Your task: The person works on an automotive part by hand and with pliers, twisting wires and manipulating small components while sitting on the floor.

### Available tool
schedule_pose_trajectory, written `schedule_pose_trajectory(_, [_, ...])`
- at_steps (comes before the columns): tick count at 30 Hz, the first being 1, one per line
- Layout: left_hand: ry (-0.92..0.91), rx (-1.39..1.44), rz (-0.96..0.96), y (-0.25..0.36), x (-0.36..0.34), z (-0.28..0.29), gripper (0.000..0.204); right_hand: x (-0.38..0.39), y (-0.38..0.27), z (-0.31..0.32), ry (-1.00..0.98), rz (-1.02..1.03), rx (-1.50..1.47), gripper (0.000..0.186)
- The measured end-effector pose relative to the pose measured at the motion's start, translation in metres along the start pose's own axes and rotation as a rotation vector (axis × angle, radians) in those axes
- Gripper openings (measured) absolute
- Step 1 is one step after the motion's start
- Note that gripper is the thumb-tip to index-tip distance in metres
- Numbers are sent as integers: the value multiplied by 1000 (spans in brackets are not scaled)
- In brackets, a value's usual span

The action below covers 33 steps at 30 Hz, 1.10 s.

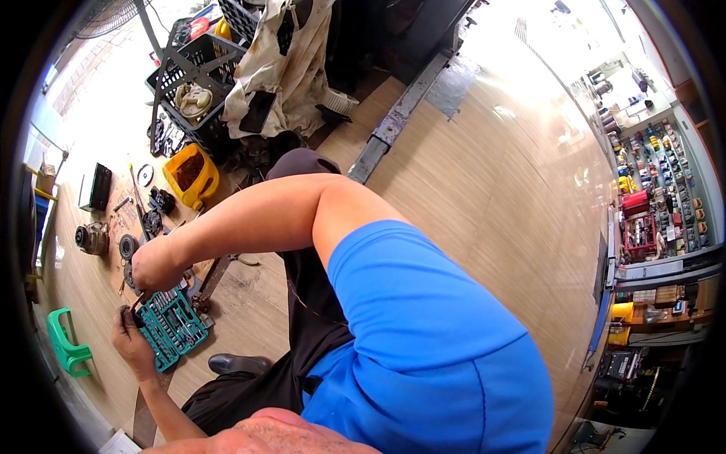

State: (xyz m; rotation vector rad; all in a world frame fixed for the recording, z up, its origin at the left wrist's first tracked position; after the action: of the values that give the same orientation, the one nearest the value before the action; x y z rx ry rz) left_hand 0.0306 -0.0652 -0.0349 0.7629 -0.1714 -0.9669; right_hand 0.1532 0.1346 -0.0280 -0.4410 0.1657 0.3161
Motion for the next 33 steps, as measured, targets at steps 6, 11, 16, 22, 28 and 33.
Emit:
schedule_pose_trajectory(6, [-70,110,139,0,-7,-10,24,9,8,-5,79,-33,110,14])
schedule_pose_trajectory(11, [-53,139,106,15,-10,-11,19,4,22,-10,-32,-256,-167,16])
schedule_pose_trajectory(16, [71,242,81,17,-10,2,14,6,10,17,123,-226,-92,30])
schedule_pose_trajectory(22, [59,192,80,22,-2,7,16,3,5,22,72,-245,-88,31])
schedule_pose_trajectory(28, [43,266,67,29,-6,4,16,2,2,24,83,-222,-95,27])
schedule_pose_trajectory(33, [-38,441,184,27,-6,5,19,0,-2,25,110,-236,-87,24])
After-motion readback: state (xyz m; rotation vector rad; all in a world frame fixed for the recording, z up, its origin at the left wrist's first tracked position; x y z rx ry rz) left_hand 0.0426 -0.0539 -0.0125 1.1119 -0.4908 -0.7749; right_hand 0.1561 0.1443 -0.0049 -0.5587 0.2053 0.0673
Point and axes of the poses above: each hand's wrist, its own x-axis away from the middle knuckle, its own z-axis out of the back of the hand, y = z × x, the point moved 1 cm from there along -x, towards the middle knuckle, and after that the axes turned 1 degree about -x, right-handed, at the moved point
